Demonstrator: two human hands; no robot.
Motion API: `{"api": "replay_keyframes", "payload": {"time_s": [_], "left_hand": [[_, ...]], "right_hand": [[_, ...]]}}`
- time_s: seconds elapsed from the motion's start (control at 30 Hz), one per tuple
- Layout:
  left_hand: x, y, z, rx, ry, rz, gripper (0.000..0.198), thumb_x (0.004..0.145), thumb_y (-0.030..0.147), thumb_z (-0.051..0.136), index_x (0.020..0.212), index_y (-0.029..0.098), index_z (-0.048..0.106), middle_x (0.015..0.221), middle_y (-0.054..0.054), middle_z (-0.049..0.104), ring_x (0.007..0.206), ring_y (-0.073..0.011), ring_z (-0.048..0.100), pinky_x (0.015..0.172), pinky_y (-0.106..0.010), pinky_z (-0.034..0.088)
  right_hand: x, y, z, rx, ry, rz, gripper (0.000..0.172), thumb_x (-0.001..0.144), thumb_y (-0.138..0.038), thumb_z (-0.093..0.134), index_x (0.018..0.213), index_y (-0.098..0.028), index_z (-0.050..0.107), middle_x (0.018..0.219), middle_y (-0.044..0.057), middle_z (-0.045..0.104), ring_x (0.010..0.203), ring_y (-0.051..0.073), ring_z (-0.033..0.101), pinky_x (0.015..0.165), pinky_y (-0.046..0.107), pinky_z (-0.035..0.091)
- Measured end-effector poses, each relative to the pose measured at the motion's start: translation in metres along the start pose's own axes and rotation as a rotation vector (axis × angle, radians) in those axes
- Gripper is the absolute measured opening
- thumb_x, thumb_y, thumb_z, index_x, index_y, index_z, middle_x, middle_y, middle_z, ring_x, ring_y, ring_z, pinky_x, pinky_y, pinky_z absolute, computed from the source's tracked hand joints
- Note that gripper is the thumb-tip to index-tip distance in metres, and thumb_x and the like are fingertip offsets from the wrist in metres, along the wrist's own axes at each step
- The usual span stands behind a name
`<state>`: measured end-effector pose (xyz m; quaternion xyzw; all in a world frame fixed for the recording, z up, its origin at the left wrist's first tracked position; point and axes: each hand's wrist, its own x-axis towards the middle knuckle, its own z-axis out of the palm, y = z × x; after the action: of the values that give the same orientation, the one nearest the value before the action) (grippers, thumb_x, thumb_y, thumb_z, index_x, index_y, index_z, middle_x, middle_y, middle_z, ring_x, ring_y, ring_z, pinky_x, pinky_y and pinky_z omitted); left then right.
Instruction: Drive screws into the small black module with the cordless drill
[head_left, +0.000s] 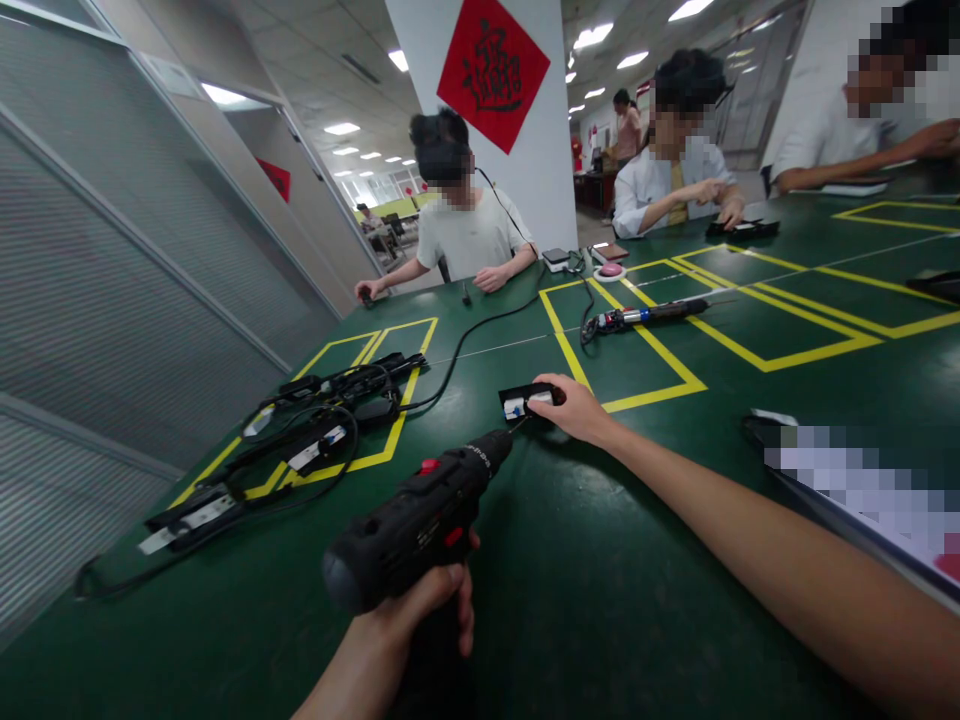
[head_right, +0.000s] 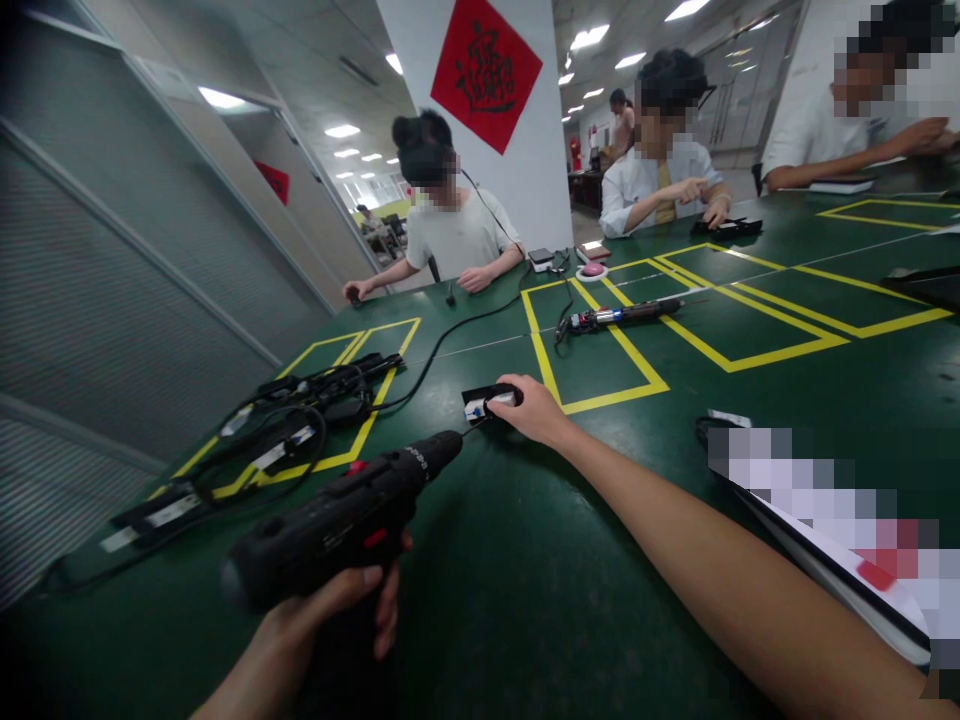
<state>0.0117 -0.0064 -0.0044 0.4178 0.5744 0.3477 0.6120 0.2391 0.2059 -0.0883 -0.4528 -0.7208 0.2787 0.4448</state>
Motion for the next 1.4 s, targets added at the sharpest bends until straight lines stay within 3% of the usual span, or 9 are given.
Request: {"api": "replay_keyframes", "payload": {"time_s": [1.4], "left_hand": [[-0.0021,0.0052,0.0021,-0.003,-0.01,0.029,0.034,0.083,0.04,0.058,0.106,0.015,0.056,0.063,0.001,0.059,0.052,-0.0176,0.057,0.057,-0.032,0.044]], "right_hand": [[-0.0001,-0.0036,-0.0017,-0.02,0.004,-0.003,0.04,0.079,-0.041,0.064,0.114,-0.022,0.062,0.103,0.005,0.064,0.089,0.018,0.06,0.082,0.032,0.046]]}}
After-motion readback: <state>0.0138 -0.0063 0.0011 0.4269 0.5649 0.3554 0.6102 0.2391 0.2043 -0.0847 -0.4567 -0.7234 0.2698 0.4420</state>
